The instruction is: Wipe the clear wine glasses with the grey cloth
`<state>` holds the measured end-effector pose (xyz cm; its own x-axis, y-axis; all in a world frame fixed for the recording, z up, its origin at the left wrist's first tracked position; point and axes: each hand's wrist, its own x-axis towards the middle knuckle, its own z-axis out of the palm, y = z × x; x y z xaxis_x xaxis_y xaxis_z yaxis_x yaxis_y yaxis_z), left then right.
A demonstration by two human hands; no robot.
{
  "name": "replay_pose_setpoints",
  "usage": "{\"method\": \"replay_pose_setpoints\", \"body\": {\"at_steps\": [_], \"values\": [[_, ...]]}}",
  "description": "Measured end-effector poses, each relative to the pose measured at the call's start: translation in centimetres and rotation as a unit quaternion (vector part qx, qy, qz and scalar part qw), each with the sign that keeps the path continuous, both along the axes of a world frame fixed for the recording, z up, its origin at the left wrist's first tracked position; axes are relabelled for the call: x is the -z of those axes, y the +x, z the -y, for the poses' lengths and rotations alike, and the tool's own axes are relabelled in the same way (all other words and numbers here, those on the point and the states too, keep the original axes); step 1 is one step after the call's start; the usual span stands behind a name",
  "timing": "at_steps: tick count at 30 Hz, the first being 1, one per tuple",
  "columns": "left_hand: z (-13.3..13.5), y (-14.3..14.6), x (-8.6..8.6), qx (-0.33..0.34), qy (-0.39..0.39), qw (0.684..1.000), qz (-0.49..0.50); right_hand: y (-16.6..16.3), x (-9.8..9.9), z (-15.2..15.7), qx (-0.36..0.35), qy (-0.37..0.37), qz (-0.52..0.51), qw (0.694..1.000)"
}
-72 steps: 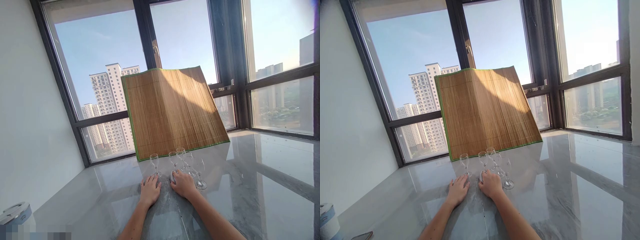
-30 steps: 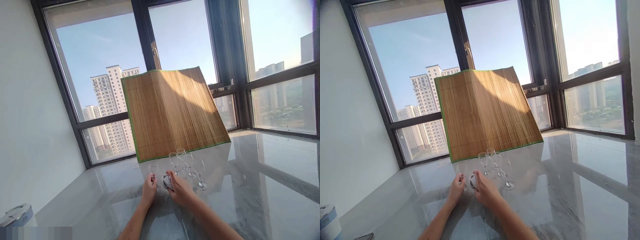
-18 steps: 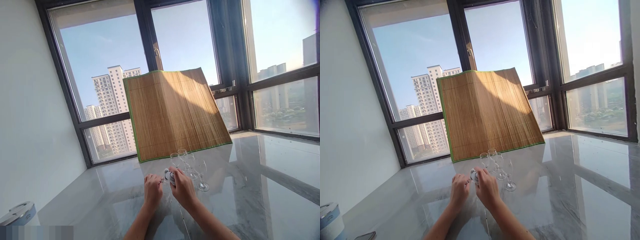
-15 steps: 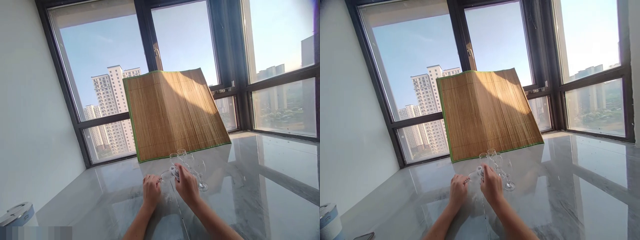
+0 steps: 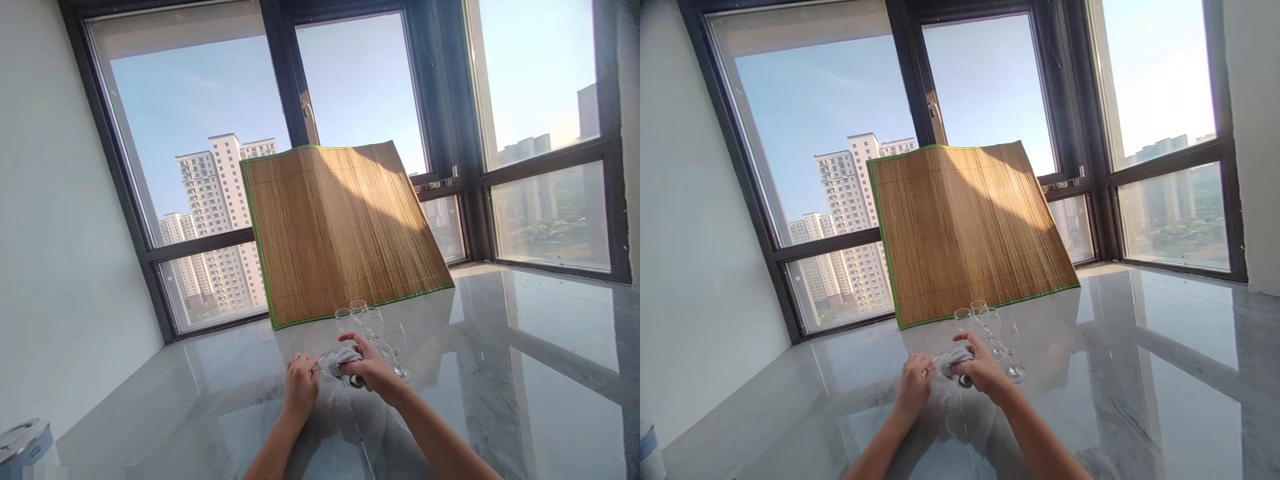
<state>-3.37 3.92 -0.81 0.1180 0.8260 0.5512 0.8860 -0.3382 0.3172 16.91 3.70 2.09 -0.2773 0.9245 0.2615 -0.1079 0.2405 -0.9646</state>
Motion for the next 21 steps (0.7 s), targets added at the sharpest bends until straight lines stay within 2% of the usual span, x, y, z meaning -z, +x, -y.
{"method": "replay_pose_setpoints", "body": {"at_steps": [3, 5, 7, 8, 11, 14, 17, 19, 21], "values": [[-0.2, 0.7, 0.5, 0.002, -0.014, 0.992, 0.122, 0.3, -1.3, 0.9, -0.012, 0.002, -0.078, 0.997], [-0.3, 1.3, 0.8, 0.017, -0.041, 0.975, 0.216, 0.2, -1.9, 1.6, 0.028, 0.051, -0.1, 0.993], [-0.3, 1.9, 1.2, 0.041, -0.068, 0.958, 0.276, 0.1, -2.4, 2.2, 0.148, 0.145, -0.076, 0.975], [-0.3, 2.1, 1.5, 0.05, -0.08, 0.952, 0.293, 0.3, -2.5, 2.3, 0.229, 0.198, -0.052, 0.952], [-0.3, 2.8, 2.5, 0.074, -0.113, 0.941, 0.311, 2.5, -2.6, 1.5, 0.453, 0.293, 0.012, 0.842], [-0.2, 3.2, 3.3, 0.116, -0.123, 0.94, 0.296, 7.2, -2.4, -0.4, 0.599, 0.245, -0.005, 0.763], [-0.2, 3.3, 3.6, 0.144, -0.122, 0.939, 0.288, 12.4, -1.3, -2.6, 0.688, 0.17, 0.005, 0.705], [-0.3, 3.2, 3.6, 0.151, -0.125, 0.934, 0.298, 14.6, 0.1, -3.6, 0.697, 0.094, 0.067, 0.708], [-0.5, 3.1, 3.7, 0.158, -0.149, 0.92, 0.326, 15.2, 1.5, -4.3, 0.653, 0.036, 0.151, 0.741]]}}
